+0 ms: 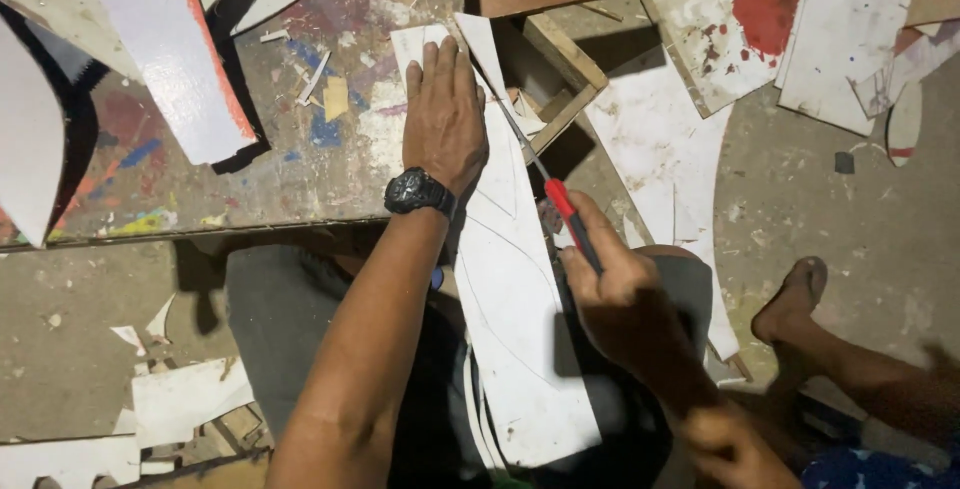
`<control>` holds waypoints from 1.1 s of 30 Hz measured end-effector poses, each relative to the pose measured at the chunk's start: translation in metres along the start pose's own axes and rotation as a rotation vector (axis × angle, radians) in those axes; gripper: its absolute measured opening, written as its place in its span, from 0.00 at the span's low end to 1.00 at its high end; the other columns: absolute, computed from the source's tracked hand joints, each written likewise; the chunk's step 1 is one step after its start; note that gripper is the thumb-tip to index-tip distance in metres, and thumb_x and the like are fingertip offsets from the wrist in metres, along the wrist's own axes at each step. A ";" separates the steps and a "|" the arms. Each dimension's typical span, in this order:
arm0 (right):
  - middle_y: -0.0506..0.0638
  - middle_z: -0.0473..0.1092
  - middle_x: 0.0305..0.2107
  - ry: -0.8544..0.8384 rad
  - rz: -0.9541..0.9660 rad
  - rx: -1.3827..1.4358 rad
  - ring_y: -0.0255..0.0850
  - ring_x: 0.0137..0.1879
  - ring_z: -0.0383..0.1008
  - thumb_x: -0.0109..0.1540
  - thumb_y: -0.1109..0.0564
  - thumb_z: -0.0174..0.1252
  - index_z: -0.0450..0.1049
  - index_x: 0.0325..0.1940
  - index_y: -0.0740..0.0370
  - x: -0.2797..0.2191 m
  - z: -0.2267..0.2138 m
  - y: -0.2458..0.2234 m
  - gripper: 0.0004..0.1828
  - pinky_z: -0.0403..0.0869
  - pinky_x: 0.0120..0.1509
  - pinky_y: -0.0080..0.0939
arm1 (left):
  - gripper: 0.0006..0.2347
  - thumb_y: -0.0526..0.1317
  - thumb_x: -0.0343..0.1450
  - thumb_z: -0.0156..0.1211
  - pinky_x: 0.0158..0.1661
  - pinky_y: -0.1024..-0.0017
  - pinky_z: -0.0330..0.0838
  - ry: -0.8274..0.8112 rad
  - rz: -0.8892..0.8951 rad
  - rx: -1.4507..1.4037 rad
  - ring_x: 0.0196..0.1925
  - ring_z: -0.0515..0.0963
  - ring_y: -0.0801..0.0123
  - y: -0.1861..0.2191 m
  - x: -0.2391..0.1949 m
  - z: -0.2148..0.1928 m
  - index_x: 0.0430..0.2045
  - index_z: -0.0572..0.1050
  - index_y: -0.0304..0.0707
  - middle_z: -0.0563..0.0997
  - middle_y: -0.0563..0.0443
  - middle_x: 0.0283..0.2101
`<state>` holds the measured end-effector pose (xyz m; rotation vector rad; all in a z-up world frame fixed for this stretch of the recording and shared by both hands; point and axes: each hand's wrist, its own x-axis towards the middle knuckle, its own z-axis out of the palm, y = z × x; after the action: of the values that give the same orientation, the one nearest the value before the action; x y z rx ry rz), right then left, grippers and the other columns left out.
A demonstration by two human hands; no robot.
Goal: Cutting a curved shape out of a white board using a utility knife
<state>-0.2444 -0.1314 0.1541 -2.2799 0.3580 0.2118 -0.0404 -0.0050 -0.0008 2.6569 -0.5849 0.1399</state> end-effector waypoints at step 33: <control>0.51 0.77 0.34 -0.107 0.041 0.112 0.38 0.31 0.74 0.69 0.52 0.47 0.54 0.80 0.45 0.077 0.018 0.004 0.32 0.71 0.43 0.33 | 0.20 0.28 0.74 0.42 0.73 0.44 0.51 0.217 0.089 0.043 0.75 0.58 0.38 0.000 -0.002 0.015 0.63 0.66 0.20 0.61 0.29 0.71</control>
<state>-0.1737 -0.1353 0.1192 -2.1424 0.3522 0.3252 -0.0424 -0.0104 -0.0144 2.6111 -0.6338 0.4646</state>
